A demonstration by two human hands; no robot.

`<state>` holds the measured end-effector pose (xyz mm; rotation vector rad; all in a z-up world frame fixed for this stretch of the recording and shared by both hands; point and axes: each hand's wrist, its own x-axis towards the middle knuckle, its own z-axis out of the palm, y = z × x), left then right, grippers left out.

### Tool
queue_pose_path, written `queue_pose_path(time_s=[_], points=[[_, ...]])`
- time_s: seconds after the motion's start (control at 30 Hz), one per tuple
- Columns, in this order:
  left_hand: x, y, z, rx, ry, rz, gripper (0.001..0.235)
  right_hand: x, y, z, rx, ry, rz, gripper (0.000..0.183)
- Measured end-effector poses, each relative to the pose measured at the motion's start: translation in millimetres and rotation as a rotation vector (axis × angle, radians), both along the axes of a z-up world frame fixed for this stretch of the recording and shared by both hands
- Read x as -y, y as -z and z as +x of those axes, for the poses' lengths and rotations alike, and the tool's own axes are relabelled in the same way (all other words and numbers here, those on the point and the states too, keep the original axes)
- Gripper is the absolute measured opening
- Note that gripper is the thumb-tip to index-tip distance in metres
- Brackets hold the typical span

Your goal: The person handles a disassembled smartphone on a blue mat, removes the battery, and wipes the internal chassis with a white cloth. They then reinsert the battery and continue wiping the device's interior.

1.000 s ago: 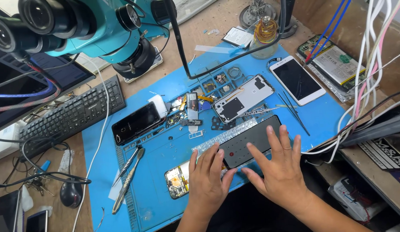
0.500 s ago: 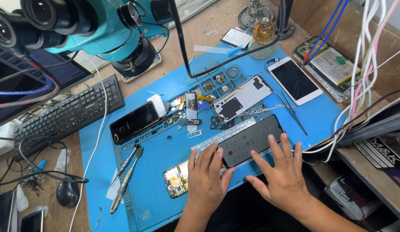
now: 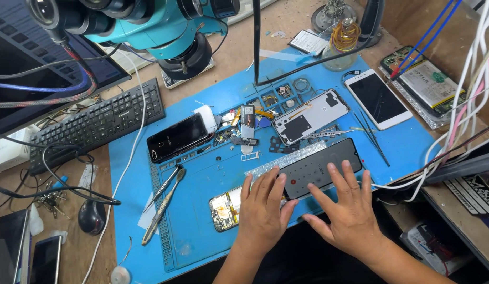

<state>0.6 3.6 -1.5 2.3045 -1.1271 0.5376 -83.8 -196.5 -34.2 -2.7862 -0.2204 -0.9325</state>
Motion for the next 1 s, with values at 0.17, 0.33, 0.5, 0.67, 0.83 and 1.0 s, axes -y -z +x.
queue_pose_path(time_s=[0.17,0.33,0.5,0.67,0.83,1.0], points=[[1.8,-4.7,-0.1,0.0,-0.004,0.006,0.077,0.0,-5.2,7.1,0.0,0.011,-0.006,0.064],[1.6,-2.5,0.1,-0.004,-0.01,0.005,0.078,-0.3,-7.9,14.2,-0.001,-0.019,0.026,0.065],[-1.5,1.4,0.2,0.015,-0.008,0.008,0.081,-4.9,-14.2,18.9,-0.045,0.024,0.018,0.072],[-3.4,-4.1,0.5,-0.029,0.007,-0.012,0.082,-7.4,-21.9,27.2,-0.061,0.02,-0.002,0.073],[-5.5,0.9,0.0,-0.033,0.012,-0.041,0.091,-11.5,-17.1,27.9,-0.086,0.027,-0.026,0.073],[-6.5,4.4,-0.6,-0.038,0.034,-0.063,0.089,-12.2,-15.6,28.7,-0.038,-0.009,-0.049,0.074]])
